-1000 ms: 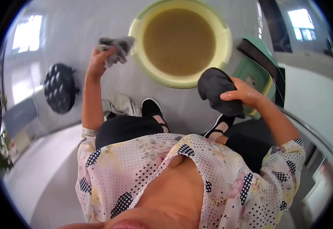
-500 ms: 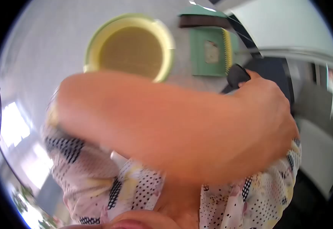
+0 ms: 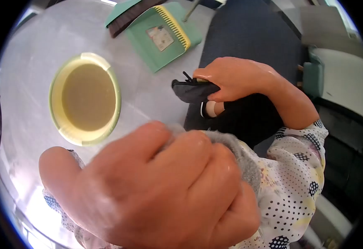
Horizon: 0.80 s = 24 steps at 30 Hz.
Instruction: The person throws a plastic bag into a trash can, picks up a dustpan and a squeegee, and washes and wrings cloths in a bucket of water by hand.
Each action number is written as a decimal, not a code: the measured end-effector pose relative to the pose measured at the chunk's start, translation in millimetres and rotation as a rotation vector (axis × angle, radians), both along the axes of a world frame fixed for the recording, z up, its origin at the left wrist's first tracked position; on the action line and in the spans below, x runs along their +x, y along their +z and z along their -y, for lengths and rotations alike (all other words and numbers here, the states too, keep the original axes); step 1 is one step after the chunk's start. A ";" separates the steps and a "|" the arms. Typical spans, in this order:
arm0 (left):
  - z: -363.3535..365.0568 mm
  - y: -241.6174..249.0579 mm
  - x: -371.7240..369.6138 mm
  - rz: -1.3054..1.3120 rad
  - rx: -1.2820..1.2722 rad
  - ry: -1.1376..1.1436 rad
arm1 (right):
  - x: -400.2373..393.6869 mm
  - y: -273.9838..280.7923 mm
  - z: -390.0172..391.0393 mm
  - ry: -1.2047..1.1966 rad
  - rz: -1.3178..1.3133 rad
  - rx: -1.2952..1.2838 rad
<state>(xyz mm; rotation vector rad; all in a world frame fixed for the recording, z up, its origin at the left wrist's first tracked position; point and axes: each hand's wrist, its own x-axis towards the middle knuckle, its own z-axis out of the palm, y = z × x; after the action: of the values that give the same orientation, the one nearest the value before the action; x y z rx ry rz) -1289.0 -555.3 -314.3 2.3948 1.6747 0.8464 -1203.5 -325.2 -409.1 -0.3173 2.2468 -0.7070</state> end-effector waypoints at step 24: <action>10.8 -49.2 -4.2 1.245 -0.696 0.957 | -102.0 27.1 -17.1 0.034 0.174 -0.177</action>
<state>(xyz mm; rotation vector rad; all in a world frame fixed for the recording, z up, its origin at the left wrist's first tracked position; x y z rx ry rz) -1293.2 -566.1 -363.5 0.2813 1.8450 1.1457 -1305.5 -308.0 -382.1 -0.3646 2.0145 -0.8830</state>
